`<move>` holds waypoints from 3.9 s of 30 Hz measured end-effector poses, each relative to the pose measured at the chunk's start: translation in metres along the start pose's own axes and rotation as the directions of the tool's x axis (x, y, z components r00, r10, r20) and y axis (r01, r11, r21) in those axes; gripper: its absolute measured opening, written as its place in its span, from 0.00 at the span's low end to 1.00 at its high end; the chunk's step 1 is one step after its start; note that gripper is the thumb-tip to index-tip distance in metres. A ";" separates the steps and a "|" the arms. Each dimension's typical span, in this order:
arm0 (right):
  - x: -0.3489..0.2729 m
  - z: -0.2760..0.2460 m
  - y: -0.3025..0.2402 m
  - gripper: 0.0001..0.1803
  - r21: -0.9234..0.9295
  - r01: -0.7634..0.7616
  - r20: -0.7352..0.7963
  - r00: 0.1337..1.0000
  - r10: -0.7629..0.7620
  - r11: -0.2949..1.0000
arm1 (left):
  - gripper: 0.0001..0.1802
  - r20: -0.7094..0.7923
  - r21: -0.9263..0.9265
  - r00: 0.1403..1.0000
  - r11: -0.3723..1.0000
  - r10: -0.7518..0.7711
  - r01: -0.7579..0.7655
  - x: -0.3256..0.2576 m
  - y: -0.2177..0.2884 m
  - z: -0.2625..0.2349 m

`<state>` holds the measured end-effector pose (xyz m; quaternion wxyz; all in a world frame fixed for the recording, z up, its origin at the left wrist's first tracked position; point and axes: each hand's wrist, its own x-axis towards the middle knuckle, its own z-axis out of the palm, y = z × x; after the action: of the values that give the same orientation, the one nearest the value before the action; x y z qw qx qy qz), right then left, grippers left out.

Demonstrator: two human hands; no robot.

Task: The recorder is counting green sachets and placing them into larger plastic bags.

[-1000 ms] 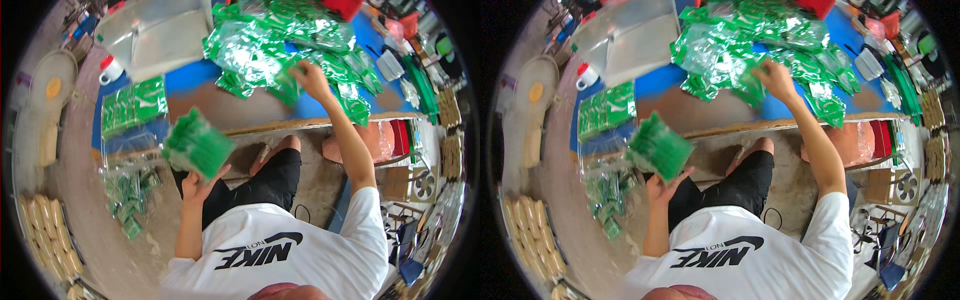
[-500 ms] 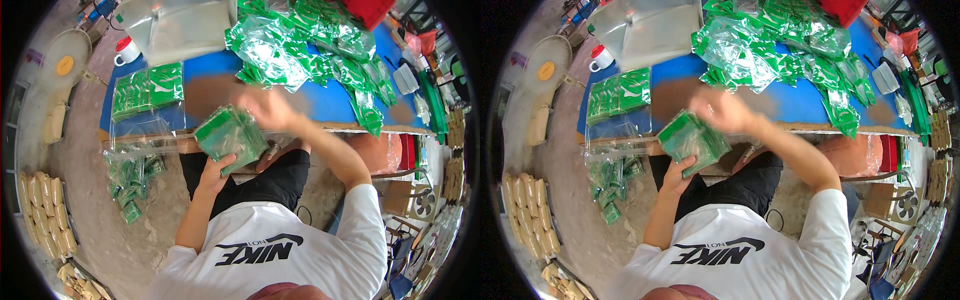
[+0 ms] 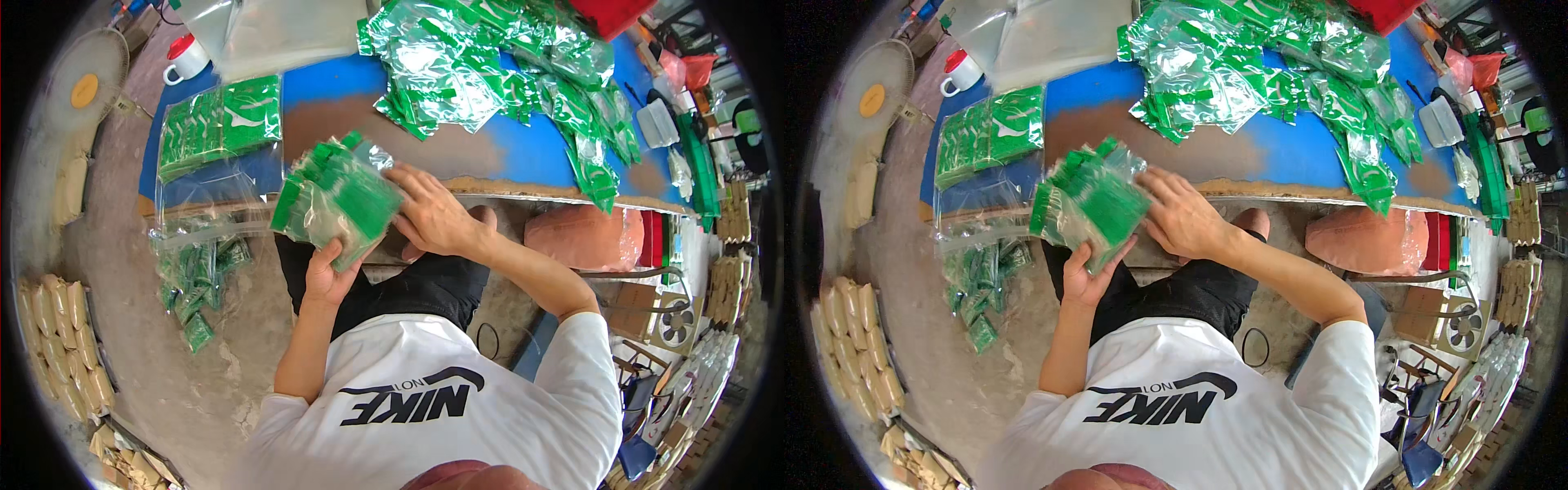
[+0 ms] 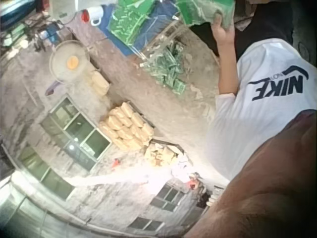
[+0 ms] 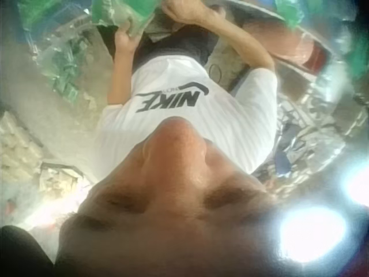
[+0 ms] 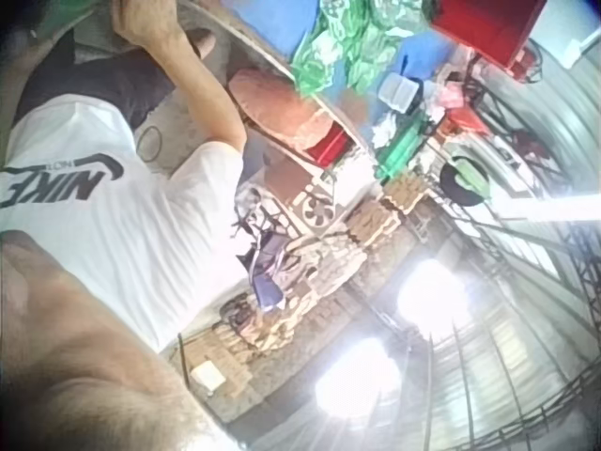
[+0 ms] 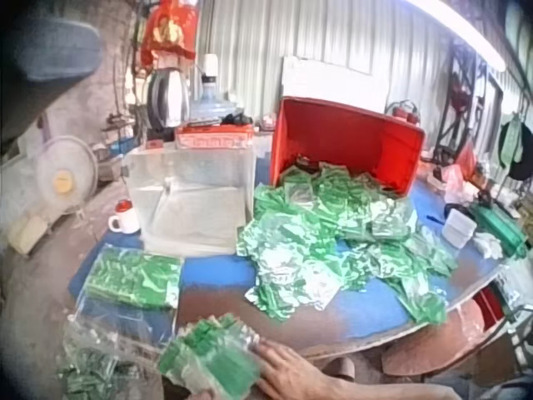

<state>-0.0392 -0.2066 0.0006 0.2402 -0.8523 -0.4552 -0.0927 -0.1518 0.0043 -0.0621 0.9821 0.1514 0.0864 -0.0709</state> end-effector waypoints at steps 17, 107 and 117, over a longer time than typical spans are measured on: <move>0.128 -0.040 0.144 0.19 0.130 -0.441 -0.550 0.713 0.435 0.888 | 0.38 -0.063 0.218 0.993 0.973 0.097 -0.082 -0.012 0.006 -0.029; 0.014 0.003 -0.050 0.42 0.999 0.005 0.023 0.694 0.720 -0.037 | 0.44 0.128 0.517 0.985 0.841 0.113 -0.163 0.025 0.001 0.058; -0.022 -0.006 -0.070 0.51 0.784 -0.422 -0.291 0.399 0.870 0.456 | 0.31 0.188 0.676 0.904 0.616 0.384 -0.403 0.019 -0.008 0.070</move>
<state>-0.1090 -0.1929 0.0200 0.6545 -0.7420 0.0587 -0.1327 -0.1246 -0.0270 -0.0021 0.8420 0.5267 0.0055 0.1168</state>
